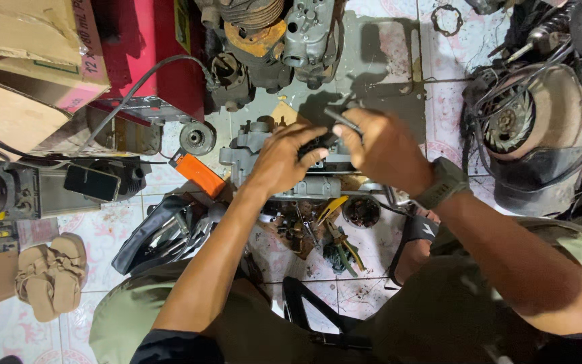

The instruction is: The person is sitting on the floor repairing a disassembled engine block. They use a wrench to tighten bolts on a metal component and later use a screwdriver to adjust parts within the engine casing.

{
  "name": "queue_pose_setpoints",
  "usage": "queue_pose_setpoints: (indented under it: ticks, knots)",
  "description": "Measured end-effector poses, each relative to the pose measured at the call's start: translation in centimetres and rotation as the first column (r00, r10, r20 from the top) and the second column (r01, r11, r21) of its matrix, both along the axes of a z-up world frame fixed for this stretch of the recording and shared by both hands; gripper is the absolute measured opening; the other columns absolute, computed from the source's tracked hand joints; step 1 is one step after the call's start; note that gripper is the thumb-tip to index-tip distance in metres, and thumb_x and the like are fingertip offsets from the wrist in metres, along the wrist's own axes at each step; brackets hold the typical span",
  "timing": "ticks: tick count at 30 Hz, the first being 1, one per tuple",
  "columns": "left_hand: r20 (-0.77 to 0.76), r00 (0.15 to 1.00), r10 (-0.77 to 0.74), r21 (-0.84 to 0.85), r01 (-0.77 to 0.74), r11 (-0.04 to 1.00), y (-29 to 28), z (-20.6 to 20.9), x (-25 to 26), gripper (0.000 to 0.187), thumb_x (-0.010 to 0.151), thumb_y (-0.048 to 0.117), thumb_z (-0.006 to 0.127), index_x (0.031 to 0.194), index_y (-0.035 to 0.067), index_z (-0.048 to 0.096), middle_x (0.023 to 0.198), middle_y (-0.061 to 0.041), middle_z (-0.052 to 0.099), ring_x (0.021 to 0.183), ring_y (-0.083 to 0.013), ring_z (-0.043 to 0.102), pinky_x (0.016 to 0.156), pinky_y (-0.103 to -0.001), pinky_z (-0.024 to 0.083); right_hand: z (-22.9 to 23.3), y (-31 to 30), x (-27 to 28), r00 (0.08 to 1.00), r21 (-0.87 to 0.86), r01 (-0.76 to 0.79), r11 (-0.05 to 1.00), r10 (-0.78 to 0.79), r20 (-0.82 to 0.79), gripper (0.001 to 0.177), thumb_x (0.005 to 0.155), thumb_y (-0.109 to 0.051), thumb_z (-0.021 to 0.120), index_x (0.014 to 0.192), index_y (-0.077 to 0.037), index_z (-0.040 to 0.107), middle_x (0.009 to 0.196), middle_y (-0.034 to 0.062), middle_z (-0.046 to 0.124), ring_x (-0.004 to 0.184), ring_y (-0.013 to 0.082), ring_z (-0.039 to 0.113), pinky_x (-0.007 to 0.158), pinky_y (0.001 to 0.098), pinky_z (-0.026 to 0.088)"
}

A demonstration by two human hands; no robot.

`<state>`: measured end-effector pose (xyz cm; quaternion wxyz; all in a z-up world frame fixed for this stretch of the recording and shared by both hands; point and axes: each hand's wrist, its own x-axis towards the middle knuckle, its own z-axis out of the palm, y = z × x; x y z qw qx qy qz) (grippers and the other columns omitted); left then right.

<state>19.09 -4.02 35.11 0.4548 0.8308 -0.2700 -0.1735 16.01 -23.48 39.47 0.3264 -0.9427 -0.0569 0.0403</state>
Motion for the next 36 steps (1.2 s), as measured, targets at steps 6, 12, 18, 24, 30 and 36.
queue_pose_setpoints:
  ticks: [6,12,18,24,30,36]
  knots:
    - [-0.238,0.965,-0.113,0.005,0.117,0.993,-0.3,-0.6,-1.7,0.035,0.097,0.039,0.04,0.087,0.012,0.06,0.067,-0.014,0.066,0.071,-0.0378,0.065,0.073,-0.047,0.05,1.1,-3.9,1.8,0.98,0.155,-0.156,0.976,0.172,-0.099,0.021,0.099,-0.012,0.049,0.097,0.005,0.06,0.073,0.0241,0.061,0.061,0.0335,0.061,0.061,0.0412,0.05]
    - [-0.358,0.927,-0.116,-0.187,0.051,0.981,-0.2,3.2,-5.9,0.019,0.096,0.015,0.048,0.101,0.001,0.06,0.082,-0.02,0.068,0.071,-0.0315,0.067,0.069,-0.042,0.054,4.0,-4.1,1.0,0.919,0.317,-0.105,0.943,0.214,-0.332,0.026,0.098,-0.017,0.047,0.084,0.0,0.062,0.066,0.0165,0.059,0.06,0.0279,0.056,0.065,0.041,0.047]
    - [-0.368,0.905,-0.214,-0.145,0.172,0.974,-0.8,2.7,-8.3,0.03,0.088,0.014,0.061,0.113,0.0,0.053,0.099,-0.021,0.063,0.093,-0.0345,0.062,0.085,-0.046,0.05,6.8,-3.2,-0.7,0.885,0.299,-0.134,0.945,0.25,-0.393,0.029,0.097,-0.02,0.045,0.084,-0.004,0.064,0.063,0.013,0.061,0.056,0.0225,0.054,0.062,0.0358,0.046]
    - [-0.364,0.875,-0.319,0.196,0.407,0.892,-1.1,4.0,-10.1,0.016,0.087,0.016,0.062,0.099,0.005,0.066,0.085,-0.018,0.07,0.079,-0.0326,0.069,0.072,-0.042,0.056,5.2,-4.1,-0.9,0.911,0.306,-0.191,0.933,0.285,-0.298,0.024,0.098,-0.014,0.044,0.094,-0.002,0.065,0.06,0.0132,0.059,0.053,0.0222,0.052,0.062,0.0378,0.048]
    - [-0.345,0.935,-0.082,0.079,0.116,0.99,-1.0,2.2,-9.8,0.031,0.082,0.019,0.068,0.104,-0.002,0.062,0.115,-0.019,0.064,0.107,-0.04,0.06,0.09,-0.049,0.048,4.7,-4.6,-1.3,0.934,0.309,-0.195,0.931,0.272,-0.232,0.023,0.096,-0.009,0.045,0.081,-0.003,0.06,0.057,0.0104,0.057,0.046,0.0194,0.047,0.057,0.0325,0.046]
    - [-0.329,0.941,0.077,0.212,-0.005,0.977,-1.5,5.4,-5.7,0.039,0.086,0.016,0.057,0.124,0.012,0.055,0.091,-0.011,0.069,0.078,-0.0267,0.061,0.073,-0.042,0.054,3.7,-3.1,-2.7,0.99,0.214,-0.135,0.967,0.123,0.07,0.023,0.096,-0.009,0.052,0.073,-0.007,0.056,0.054,0.0094,0.053,0.047,0.0193,0.047,0.05,0.0299,0.04]
